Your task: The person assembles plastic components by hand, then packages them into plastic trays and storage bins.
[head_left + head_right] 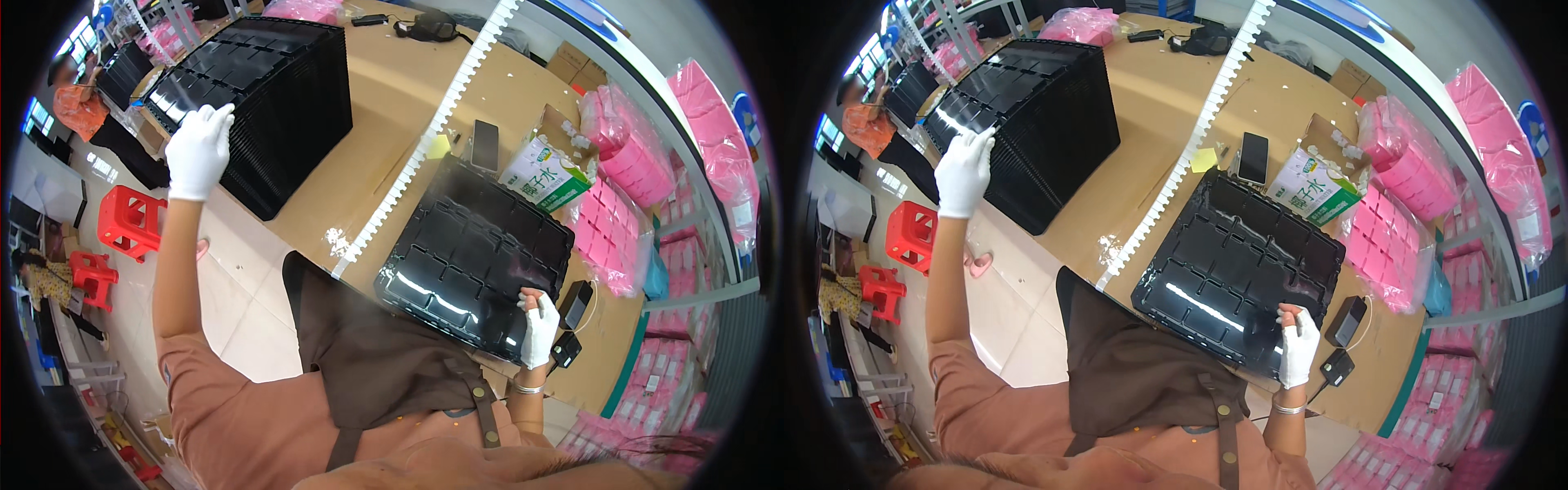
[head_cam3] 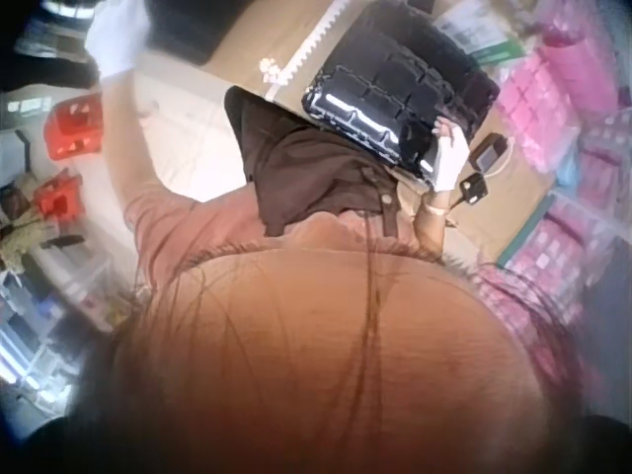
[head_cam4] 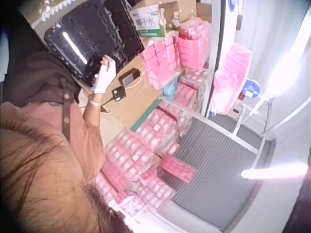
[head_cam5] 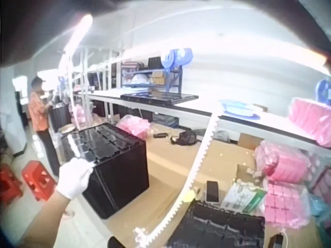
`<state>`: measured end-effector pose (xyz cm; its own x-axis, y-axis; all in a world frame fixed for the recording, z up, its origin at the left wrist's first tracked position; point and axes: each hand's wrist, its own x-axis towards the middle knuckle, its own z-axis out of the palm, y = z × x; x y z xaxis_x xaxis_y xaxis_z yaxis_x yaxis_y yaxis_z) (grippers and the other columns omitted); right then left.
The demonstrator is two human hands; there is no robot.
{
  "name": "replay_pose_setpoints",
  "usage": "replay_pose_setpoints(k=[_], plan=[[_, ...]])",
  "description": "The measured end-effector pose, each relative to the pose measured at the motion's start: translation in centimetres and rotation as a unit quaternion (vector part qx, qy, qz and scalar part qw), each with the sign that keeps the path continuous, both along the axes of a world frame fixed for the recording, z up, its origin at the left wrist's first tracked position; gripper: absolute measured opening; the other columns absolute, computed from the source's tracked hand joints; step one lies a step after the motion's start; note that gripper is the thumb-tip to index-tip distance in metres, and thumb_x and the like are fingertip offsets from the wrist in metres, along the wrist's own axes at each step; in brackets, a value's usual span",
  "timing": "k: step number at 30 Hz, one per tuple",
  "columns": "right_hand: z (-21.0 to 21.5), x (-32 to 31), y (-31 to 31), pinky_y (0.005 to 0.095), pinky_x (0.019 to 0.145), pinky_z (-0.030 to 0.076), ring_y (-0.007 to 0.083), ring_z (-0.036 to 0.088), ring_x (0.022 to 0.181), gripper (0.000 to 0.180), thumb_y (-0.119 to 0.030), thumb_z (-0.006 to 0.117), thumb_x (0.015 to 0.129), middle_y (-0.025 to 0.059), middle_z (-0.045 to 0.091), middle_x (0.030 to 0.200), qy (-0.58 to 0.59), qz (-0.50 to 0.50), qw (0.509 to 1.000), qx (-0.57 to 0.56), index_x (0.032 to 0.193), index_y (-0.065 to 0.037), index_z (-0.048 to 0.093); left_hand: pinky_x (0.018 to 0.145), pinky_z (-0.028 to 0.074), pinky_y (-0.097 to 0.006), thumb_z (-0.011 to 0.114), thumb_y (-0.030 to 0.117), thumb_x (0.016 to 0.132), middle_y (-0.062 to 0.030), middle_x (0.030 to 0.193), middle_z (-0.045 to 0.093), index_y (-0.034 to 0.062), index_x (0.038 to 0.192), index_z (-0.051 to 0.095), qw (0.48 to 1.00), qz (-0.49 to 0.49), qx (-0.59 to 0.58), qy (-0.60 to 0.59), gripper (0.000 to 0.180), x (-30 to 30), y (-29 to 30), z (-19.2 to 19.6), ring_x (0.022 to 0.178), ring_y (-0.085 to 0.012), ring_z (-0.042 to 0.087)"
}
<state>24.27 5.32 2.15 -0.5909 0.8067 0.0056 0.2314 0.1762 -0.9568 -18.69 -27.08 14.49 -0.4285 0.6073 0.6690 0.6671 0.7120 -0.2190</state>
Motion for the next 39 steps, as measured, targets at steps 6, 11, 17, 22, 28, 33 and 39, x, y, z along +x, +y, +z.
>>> replay_pose_setpoints(k=[6,11,17,22,28,33,39], plan=[[1.1,-3.0,-1.1,0.0239,0.071,0.044,0.0102,0.056,0.076,0.025,-0.021,0.055,0.091,0.005,0.063,0.085,-0.009,0.029,1.0,-0.004,0.099,0.002,0.065,0.082,0.046,-0.041,0.069,0.032,0.077,-0.0104,0.106,0.058,0.0099,0.116,0.057,0.968,-0.121,0.041,-0.217,0.046,6.3,10.0,-11.0,0.098,-0.0294,0.054],[1.9,-8.3,-3.9,0.024,0.071,0.045,0.01,0.055,0.075,0.02,-0.018,0.057,0.09,0.0043,0.063,0.087,-0.025,0.212,0.976,-0.037,0.097,0.0,0.065,0.085,0.046,-0.037,0.069,0.038,0.077,-0.009,0.103,0.06,0.0084,0.112,0.06,0.902,-0.093,-0.018,-0.42,0.046,5.8,16.8,-24.0,0.103,-0.0248,0.054],[0.7,-12.8,-5.4,0.0221,0.067,0.045,0.0072,0.053,0.072,0.033,-0.018,0.061,0.087,0.0047,0.063,0.09,0.011,0.182,0.97,-0.161,0.114,0.002,0.059,0.055,0.044,-0.021,0.068,0.021,0.085,0.0024,0.075,0.054,0.005,0.094,0.059,0.427,-0.236,0.359,-0.795,0.02,7.1,16.0,-15.7,0.063,-0.0049,0.052],[-1.8,-18.1,-11.1,0.0214,0.058,0.043,0.0071,0.053,0.06,0.043,-0.02,0.063,0.088,-0.0001,0.057,0.067,0.034,0.264,0.937,-0.228,0.124,0.0,0.051,0.052,0.042,-0.02,0.062,0.02,0.089,0.0048,0.07,0.05,0.009,0.097,0.057,0.38,-0.205,0.493,-0.756,0.014,10.1,14.6,-8.4,0.058,-0.0038,0.048],[-3.1,-19.2,-12.9,0.023,0.06,0.048,0.0121,0.061,0.066,0.02,-0.014,0.06,0.089,0.0083,0.063,0.081,0.104,0.199,0.921,-0.32,0.1,0.003,0.058,0.05,0.043,-0.021,0.053,0.034,0.094,0.0038,0.078,0.052,0.0122,0.107,0.056,0.264,-0.2,0.615,-0.716,0.025,9.2,12.9,-11.0,0.063,-0.0048,0.051],[-2.1,-18.0,-10.7,0.0217,0.059,0.048,0.0121,0.062,0.068,0.014,-0.01,0.061,0.088,0.0088,0.065,0.082,0.063,0.203,0.919,-0.332,0.095,0.002,0.059,0.057,0.045,-0.019,0.048,0.032,0.096,0.0023,0.092,0.055,0.0064,0.111,0.054,0.279,-0.217,0.422,-0.835,0.031,11.4,11.2,-15.5,0.075,-0.0054,0.054],[-1.3,-17.2,-11.0,0.0232,0.062,0.047,0.0114,0.06,0.072,0.012,-0.002,0.068,0.077,0.0048,0.062,0.086,0.173,0.155,0.97,-0.074,0.086,0.0,0.062,0.062,0.052,-0.023,0.057,0.008,0.092,0.0008,0.089,0.056,0.0046,0.11,0.053,0.228,-0.156,0.547,-0.79,0.019,12.9,12.7,-17.1,0.072,-0.0067,0.056]])
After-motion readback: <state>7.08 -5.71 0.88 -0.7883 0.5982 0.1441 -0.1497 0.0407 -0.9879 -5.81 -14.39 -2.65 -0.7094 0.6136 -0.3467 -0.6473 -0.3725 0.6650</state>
